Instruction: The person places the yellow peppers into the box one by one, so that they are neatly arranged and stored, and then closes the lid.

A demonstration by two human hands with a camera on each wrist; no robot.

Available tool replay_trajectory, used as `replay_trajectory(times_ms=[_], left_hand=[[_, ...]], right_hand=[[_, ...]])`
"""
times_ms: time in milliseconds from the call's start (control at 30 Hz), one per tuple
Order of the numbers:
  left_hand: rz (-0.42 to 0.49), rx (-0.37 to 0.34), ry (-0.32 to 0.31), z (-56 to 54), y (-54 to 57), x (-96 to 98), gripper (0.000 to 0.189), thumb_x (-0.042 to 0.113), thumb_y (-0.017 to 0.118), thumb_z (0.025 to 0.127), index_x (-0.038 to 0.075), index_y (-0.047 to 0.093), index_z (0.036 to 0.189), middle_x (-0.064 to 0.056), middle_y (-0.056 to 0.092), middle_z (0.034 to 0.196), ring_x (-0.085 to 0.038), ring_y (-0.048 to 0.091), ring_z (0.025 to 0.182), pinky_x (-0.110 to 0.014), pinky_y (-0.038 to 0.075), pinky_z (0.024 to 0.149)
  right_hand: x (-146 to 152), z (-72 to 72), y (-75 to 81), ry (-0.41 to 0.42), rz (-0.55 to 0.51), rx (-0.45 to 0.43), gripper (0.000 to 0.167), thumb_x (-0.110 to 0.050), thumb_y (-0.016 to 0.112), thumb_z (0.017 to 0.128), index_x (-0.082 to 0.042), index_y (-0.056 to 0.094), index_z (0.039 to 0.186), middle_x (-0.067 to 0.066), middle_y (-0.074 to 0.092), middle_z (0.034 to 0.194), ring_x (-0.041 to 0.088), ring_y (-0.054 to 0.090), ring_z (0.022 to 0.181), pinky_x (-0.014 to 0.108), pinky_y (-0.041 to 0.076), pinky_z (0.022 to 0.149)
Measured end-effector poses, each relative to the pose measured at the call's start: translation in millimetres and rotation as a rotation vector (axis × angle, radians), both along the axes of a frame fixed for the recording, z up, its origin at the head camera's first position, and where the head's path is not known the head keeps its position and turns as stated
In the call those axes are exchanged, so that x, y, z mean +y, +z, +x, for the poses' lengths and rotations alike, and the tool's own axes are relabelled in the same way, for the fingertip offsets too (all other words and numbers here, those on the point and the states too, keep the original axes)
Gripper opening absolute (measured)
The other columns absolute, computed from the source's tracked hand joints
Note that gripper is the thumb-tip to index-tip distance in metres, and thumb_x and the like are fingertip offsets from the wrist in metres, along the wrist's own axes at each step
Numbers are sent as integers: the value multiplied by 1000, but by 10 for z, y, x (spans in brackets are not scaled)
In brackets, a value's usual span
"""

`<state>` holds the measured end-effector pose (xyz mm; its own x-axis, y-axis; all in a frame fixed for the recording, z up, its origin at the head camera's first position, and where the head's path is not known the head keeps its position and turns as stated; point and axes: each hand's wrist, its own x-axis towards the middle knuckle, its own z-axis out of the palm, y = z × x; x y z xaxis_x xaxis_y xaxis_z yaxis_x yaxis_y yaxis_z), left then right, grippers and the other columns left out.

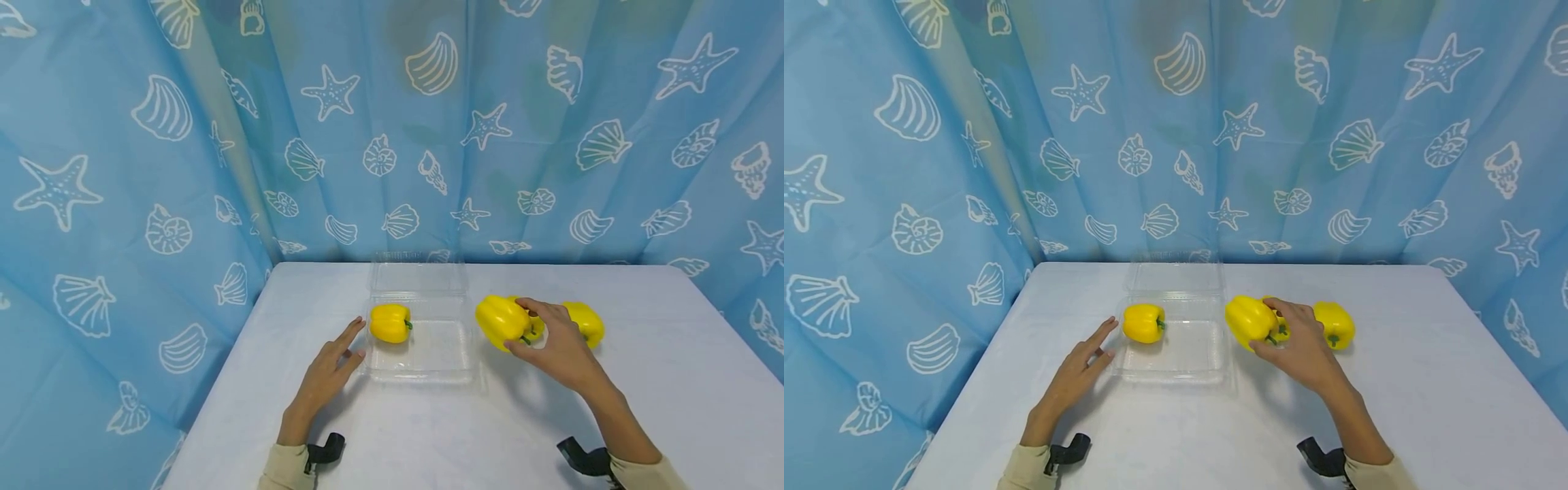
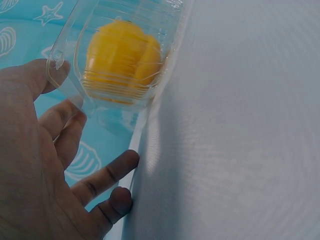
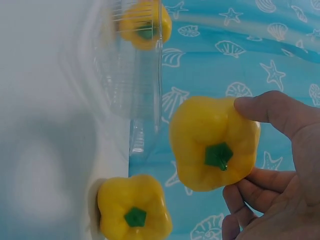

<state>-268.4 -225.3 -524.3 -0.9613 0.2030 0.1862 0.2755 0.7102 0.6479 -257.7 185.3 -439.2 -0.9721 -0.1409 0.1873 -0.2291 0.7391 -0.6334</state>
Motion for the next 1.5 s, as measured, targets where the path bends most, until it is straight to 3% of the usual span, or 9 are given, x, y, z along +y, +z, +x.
replay_trajectory(times_ms=[233, 433, 700, 1500], left_hand=[[-1, 22, 3, -36, 18, 41, 56, 44, 51, 103, 36, 35, 156, 20, 28, 160, -12, 52, 96, -37, 44, 78], [-1, 48, -7, -13, -11, 11, 56, 39, 54, 103, 32, 37, 156, 15, 31, 160, -12, 52, 94, -36, 44, 76], [-7, 14, -3, -8, -38, 5, 56, 40, 53, 103, 38, 34, 156, 22, 28, 159, -12, 51, 96, -37, 43, 76], [-3, 20, -5, 7, -6, -5, 55, 42, 52, 104, 39, 34, 156, 23, 26, 159, -11, 51, 95, -36, 44, 78]], right_hand=[[-21, -74, 57, 34, -24, 37, 78, -36, 82, 82, -11, 47, 147, 17, 48, 142, 39, 35, 130, 71, 31, 98], [-57, -99, -5, 55, -67, 32, 76, -41, 83, 81, -17, 51, 146, 13, 47, 144, 37, 35, 130, 68, 33, 96], [-81, -121, -59, 83, -62, 109, 72, -33, 84, 81, -16, 53, 143, 13, 45, 145, 38, 35, 129, 69, 32, 97], [-242, -236, 8, 84, -52, 72, 70, -33, 83, 82, -18, 55, 144, 13, 54, 139, 36, 36, 131, 70, 33, 98]])
